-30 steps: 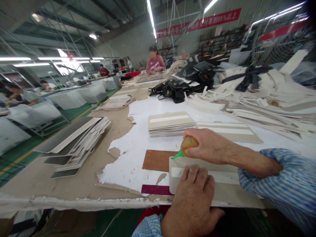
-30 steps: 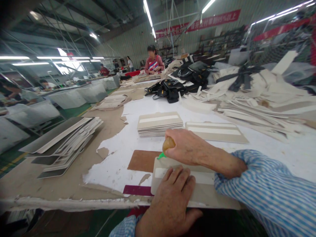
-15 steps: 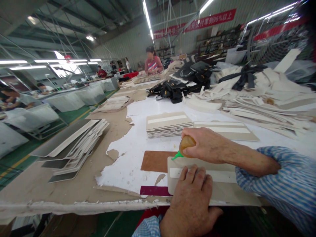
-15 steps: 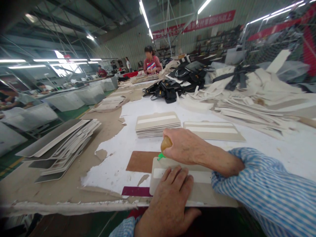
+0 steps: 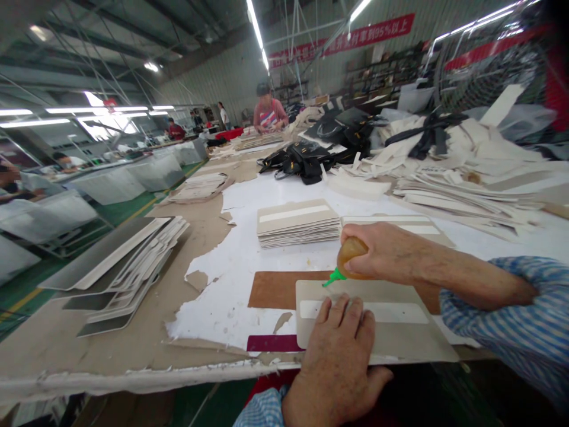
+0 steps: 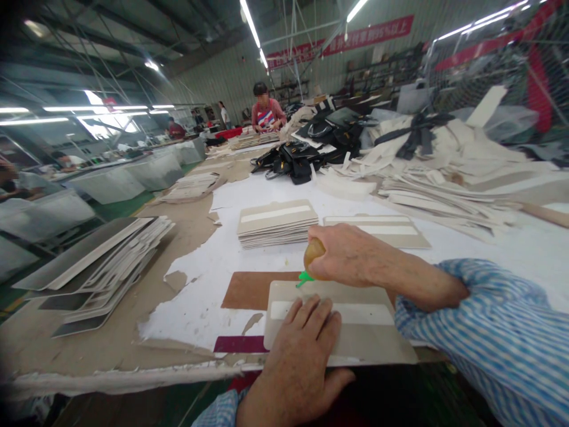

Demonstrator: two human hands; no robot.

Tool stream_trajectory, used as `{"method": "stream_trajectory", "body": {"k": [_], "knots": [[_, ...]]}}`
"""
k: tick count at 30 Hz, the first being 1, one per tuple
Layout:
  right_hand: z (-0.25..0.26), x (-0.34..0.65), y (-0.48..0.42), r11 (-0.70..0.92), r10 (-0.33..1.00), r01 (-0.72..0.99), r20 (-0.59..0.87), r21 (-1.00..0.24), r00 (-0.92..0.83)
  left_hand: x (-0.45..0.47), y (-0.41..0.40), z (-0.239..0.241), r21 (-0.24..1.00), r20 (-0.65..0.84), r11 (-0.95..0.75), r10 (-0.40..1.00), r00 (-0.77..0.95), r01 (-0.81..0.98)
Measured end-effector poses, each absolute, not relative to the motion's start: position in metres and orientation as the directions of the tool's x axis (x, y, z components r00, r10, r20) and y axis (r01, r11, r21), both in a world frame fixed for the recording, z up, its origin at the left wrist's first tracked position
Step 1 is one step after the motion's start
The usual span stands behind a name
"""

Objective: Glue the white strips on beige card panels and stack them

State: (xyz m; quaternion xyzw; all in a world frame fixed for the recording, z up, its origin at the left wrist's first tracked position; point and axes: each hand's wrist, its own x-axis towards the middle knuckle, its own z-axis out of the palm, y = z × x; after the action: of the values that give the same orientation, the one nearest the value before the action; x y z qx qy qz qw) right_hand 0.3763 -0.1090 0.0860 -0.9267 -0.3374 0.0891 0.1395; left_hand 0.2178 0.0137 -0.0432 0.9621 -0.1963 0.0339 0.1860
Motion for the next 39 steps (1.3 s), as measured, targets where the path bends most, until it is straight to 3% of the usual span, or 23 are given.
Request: {"method": "stream_trajectory", "body": {"k": [8, 22, 39], "knots": [[0.086, 0.380, -0.126, -0.787, 0.579, 0.525, -0.096, -0.323, 0.810, 0.219, 0.014, -0.042, 0.352, 0.128, -0.857, -0.354, 0.926, -0.376], [0.092, 0.371, -0.101, -0.724, 0.648, 0.570, -0.099, -0.390, 0.755, 0.220, 0.014, -0.043, 0.376, 0.107, -0.855, -0.342, 0.934, -0.357], [0.099, 0.377, -0.140, -0.813, 0.553, 0.492, -0.143, -0.312, 0.821, 0.219, 0.014, -0.045, 0.390, 0.139, -0.846, -0.336, 0.932, -0.363]]}}
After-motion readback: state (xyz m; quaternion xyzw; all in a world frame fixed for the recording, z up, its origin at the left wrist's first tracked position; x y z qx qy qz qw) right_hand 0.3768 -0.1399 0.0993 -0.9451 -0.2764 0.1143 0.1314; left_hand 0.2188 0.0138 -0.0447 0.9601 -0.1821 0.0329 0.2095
